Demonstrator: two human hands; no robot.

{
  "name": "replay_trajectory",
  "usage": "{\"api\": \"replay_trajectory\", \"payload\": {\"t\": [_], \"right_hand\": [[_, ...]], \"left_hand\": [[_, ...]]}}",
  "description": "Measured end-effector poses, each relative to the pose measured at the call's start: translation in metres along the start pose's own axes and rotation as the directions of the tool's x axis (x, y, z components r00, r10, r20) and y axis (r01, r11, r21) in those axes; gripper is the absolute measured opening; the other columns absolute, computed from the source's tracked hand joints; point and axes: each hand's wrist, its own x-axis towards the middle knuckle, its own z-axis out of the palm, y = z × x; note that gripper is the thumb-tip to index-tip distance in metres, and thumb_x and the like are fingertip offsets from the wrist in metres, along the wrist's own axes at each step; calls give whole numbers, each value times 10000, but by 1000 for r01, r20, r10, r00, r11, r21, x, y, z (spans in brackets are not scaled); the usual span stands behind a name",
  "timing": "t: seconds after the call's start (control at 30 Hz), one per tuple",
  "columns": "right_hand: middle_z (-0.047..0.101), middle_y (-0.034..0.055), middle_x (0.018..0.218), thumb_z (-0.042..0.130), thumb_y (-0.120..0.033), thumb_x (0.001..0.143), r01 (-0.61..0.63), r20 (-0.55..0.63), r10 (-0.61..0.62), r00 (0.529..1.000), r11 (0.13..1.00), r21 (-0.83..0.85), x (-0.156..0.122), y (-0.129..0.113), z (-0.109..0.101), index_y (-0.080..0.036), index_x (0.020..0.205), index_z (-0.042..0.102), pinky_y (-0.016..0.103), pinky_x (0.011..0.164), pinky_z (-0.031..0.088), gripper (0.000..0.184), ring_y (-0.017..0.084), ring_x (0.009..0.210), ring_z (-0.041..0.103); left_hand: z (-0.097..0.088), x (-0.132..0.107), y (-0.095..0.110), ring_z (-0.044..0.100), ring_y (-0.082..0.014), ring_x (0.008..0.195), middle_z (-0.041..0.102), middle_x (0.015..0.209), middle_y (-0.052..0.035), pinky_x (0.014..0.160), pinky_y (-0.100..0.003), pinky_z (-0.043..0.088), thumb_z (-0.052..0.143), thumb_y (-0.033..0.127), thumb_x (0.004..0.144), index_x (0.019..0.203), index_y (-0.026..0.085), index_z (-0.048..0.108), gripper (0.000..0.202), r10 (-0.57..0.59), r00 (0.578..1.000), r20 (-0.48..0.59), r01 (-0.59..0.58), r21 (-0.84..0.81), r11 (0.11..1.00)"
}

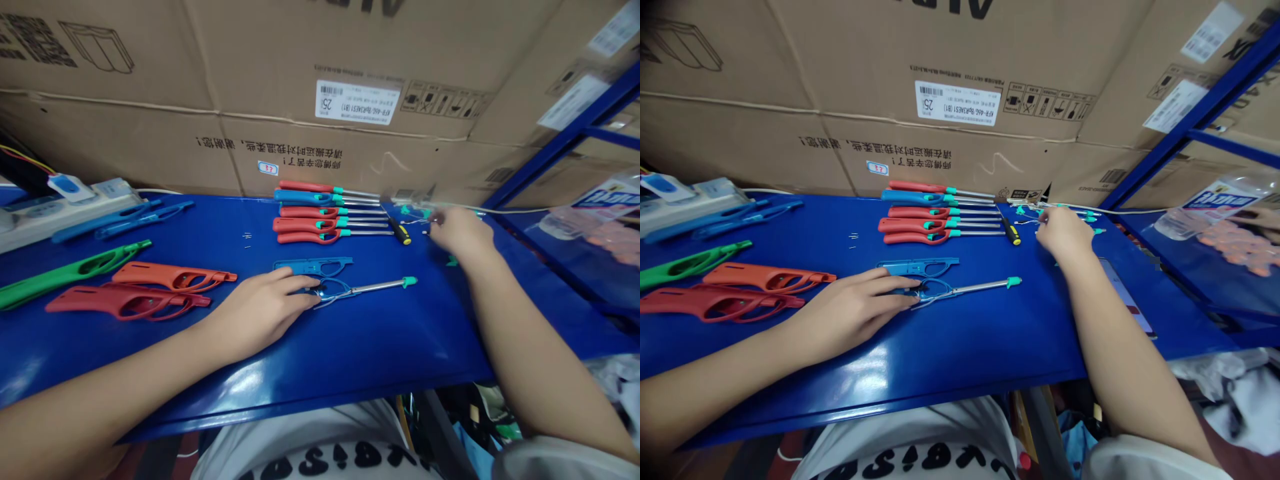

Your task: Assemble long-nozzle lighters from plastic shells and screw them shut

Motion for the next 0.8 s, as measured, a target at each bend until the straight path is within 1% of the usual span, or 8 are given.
{"api": "replay_trajectory", "payload": {"t": [0.07,0.17,0.23,0.33,0.5,0.63,0.7,0.8], "right_hand": [[686,201,1175,623,-200,828,-128,38,131,991,989,-73,3,5,-5,-195,1067,732,502,798,523,263,392,1060,657],[657,229,1238,621,-155,814,-178,69,186,980,977,-114,5,8,-11,-168,1110,723,486,810,515,313,389,1093,641],[656,238,1246,620,-151,822,-212,87,225,970,968,-136,7,10,-12,-155,1096,726,494,839,509,294,385,1101,636],[676,230,1196,628,-171,827,-249,116,268,956,955,-160,10,13,-6,-148,1051,725,524,875,502,245,377,1093,635],[673,228,1164,617,-187,844,-266,106,276,955,958,-104,12,15,-2,-152,980,710,531,869,498,169,391,1087,639],[698,230,1105,607,-246,881,-264,-11,264,964,965,10,7,11,-9,-153,962,710,518,879,501,161,397,1084,652],[711,213,1090,590,-273,896,-213,-80,218,973,975,62,4,7,-11,-163,976,708,505,886,507,179,387,1093,652],[729,180,1053,577,-275,891,-70,-157,98,983,983,171,1,0,-8,-180,943,700,484,914,508,165,360,1066,661]], "left_hand": [[1,0,0,678,-257,1066,699,1311,-44,889,-414,597,439,231,1045,1152,234,751,329,2,1000,-7,-2,-5,1000],[2,-1,-2,682,-253,1076,702,1314,-34,898,-414,598,441,239,1048,1166,239,748,329,-2,1000,-15,1,-20,1000],[3,-1,-3,685,-250,1075,705,1309,-29,894,-411,600,449,239,1046,1168,239,748,323,-4,1000,-18,3,-26,1000],[3,0,-4,688,-251,1064,709,1303,-29,878,-408,603,459,239,1042,1157,237,752,315,-3,1000,-19,2,-22,1000],[2,0,-5,680,-256,1065,704,1308,-32,872,-411,599,462,241,1039,1157,249,752,313,-13,1000,-5,13,-12,1000],[1,0,-5,675,-262,1069,702,1306,-40,887,-421,596,452,234,1040,1172,244,747,323,-18,1000,4,18,-18,1000],[1,-1,-5,671,-264,1078,702,1303,-43,900,-428,593,451,231,1039,1179,242,744,325,-19,1000,11,19,-24,1000],[1,-1,-6,670,-266,1088,707,1294,-49,900,-429,594,454,222,1036,1186,239,743,326,-14,1000,22,15,-31,999]]}}
